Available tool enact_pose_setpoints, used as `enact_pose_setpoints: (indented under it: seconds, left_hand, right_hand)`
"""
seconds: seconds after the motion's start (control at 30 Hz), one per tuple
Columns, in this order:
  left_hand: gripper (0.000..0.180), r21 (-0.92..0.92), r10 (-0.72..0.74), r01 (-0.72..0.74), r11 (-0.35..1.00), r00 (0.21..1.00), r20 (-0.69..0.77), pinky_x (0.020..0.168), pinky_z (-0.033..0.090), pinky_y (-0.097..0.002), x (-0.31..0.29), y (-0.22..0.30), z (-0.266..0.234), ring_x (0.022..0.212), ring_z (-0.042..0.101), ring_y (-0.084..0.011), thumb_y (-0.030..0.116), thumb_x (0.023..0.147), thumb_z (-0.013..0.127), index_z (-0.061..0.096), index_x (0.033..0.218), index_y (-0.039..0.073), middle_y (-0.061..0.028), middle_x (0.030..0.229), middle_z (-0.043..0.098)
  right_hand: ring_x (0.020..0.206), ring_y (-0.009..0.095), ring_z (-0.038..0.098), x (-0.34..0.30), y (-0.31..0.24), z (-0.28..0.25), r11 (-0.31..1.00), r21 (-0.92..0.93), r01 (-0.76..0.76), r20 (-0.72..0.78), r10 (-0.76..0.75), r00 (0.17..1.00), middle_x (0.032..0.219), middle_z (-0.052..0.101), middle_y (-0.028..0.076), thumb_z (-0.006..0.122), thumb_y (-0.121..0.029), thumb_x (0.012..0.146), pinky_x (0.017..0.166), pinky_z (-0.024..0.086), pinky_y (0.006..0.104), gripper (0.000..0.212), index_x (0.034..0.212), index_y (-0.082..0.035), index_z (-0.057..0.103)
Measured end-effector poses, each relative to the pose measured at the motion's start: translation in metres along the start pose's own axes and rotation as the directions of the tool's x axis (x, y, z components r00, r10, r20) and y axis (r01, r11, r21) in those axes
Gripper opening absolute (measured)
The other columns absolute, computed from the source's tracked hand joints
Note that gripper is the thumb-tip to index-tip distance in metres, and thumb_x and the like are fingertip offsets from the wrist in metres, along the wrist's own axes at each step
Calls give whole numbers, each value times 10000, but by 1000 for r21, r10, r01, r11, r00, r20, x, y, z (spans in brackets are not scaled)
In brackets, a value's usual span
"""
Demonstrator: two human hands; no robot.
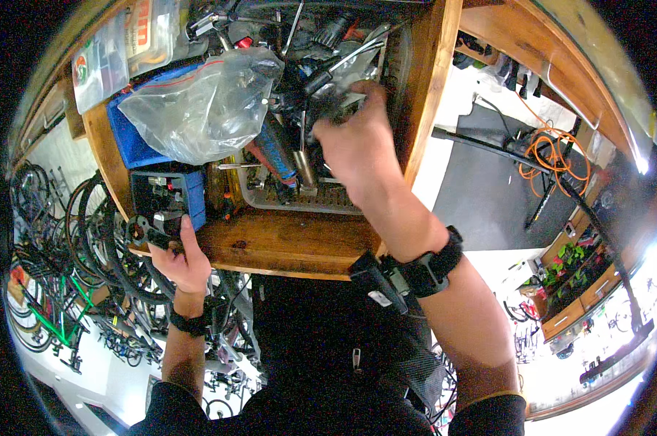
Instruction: The person disassembles a bicycle component on a workbench, uses a screwdriver to adjust internal parts, and then wipes the component with a cloth.
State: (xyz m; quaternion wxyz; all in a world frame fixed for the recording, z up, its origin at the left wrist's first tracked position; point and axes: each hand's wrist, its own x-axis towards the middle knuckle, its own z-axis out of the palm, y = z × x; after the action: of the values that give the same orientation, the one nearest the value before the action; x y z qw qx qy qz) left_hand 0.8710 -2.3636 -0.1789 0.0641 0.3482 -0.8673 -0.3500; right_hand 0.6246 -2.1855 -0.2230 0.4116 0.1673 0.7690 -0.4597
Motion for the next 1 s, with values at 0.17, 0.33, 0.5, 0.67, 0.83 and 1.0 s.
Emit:
enact_pose_setpoints:
  seconds: [0.17, 0.33, 0.5, 0.67, 0.83, 1.0]
  left_hand:
    - [308, -29, -10, 10, 1000, 1000, -17, 853, 507, -294, 1, 1, 0, 961, 634, -181, -7, 935, 624, 525, 1216, -85, -144, 1123, 661]
    - [343, -40, -46, 44, 998, 998, -47, 854, 507, -289, -3, 0, 1, 972, 630, -170, 4, 924, 653, 520, 1229, -82, -137, 1133, 659]
    - [331, -100, -28, 24, 995, 999, -46, 839, 510, -283, -2, -3, 3, 955, 630, -164, 9, 927, 650, 527, 1220, -81, -135, 1123, 664]
    - [225, -78, -35, 29, 997, 996, -76, 745, 519, -306, 2, 6, 6, 849, 638, -206, -2, 911, 657, 527, 1039, -134, -184, 965, 656]
    - [220, -67, 9, -14, 998, 996, -84, 737, 516, -307, 3, 5, 6, 836, 636, -209, 8, 911, 662, 539, 1033, -126, -178, 955, 654]
    - [225, -46, 34, -38, 998, 997, -75, 738, 511, -305, 5, 6, 6, 829, 637, -213, 25, 914, 665, 547, 1045, -115, -175, 960, 656]
  right_hand:
    - [733, 150, 593, 1, 14, 4, 889, -275, 365, -77, -399, 914, 910, 653, 117, 620, 21, 825, 659, 494, 302, 876, 1535, -27, 109]
    - [665, 136, 555, 21, 16, -8, 903, -132, 408, -46, -417, 908, 941, 616, 100, 640, 15, 824, 578, 469, 261, 782, 1488, -8, 227]
    - [588, 100, 471, 2, 2, -5, 992, -121, -36, 58, 44, 997, 781, 587, 53, 703, -142, 858, 486, 387, 288, 477, 1258, 46, 526]
    - [715, 128, 584, -51, 7, -17, 944, -270, 189, 180, -144, 973, 843, 663, 86, 704, -166, 869, 626, 480, 284, 304, 1052, 67, 634]
    - [869, 342, 643, -96, 12, -41, 818, -387, 426, 386, -275, 880, 927, 674, 184, 760, -106, 784, 798, 519, 367, 306, 1045, 15, 658]
    - [760, 195, 641, -101, 19, -51, 979, -141, 146, 289, -100, 952, 860, 676, 80, 727, -44, 842, 713, 516, 295, 219, 1037, 29, 660]
